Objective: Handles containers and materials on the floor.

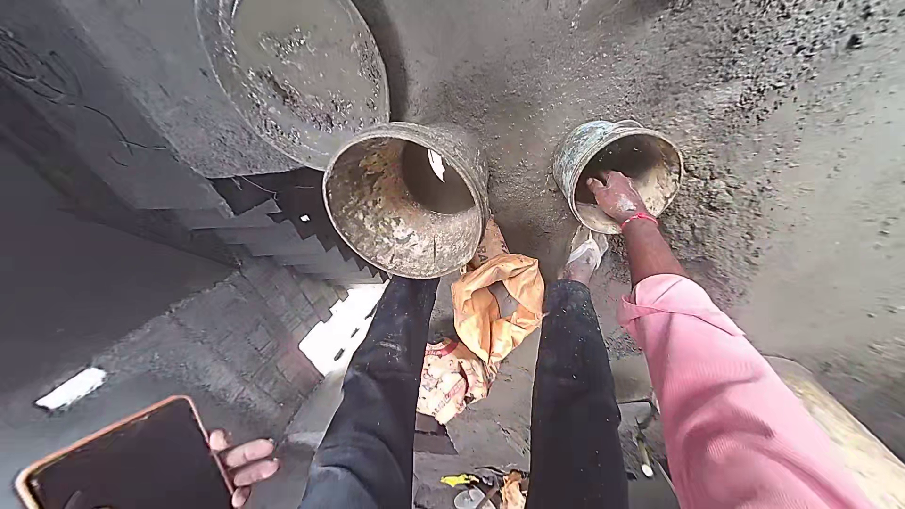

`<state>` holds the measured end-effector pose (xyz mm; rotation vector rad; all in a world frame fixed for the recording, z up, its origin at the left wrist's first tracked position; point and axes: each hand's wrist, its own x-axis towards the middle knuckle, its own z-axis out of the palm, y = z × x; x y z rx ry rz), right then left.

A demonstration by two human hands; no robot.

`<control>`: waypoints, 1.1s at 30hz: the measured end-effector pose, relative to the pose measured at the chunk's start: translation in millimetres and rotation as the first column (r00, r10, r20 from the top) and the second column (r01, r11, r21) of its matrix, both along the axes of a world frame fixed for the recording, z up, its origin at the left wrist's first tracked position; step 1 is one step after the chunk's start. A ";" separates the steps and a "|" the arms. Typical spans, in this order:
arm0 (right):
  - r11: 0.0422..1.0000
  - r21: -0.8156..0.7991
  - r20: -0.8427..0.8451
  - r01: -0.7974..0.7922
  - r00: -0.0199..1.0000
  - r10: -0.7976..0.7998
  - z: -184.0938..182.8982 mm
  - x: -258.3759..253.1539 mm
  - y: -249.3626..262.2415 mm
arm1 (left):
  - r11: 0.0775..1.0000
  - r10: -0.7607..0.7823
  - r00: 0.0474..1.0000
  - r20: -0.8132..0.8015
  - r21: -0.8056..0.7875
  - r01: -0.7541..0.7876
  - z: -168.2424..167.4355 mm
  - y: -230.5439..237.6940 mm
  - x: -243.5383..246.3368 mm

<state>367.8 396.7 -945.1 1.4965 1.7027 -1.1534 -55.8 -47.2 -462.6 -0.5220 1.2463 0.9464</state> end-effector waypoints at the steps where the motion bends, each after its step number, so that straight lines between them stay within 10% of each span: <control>1: 1.000 0.013 -0.062 0.017 0.998 -0.016 7.1 2.5 -3.0 | 0.999 0.022 1.000 0.001 0.027 -0.022 0.4 11.7 9.6; 6: 0.998 0.019 -0.261 0.056 0.964 -0.049 55.9 -14.6 -39.4 | 0.979 0.176 0.983 0.044 0.097 -0.179 1.6 31.3 82.4; 13: 0.961 0.167 0.095 -0.222 0.973 0.209 66.7 -37.7 -76.0 | 0.937 0.290 0.944 0.157 0.157 -0.314 -9.2 30.7 184.8; 21: 0.875 0.313 0.158 -0.369 0.929 0.335 109.3 -15.9 -39.4 | 0.923 0.285 0.954 0.098 0.242 -0.300 -17.7 -14.2 171.6; 33: 0.348 0.451 -0.155 -0.822 0.312 0.937 307.8 -15.0 -72.8 | 0.772 0.454 0.879 0.143 0.430 -0.469 15.5 -93.6 159.7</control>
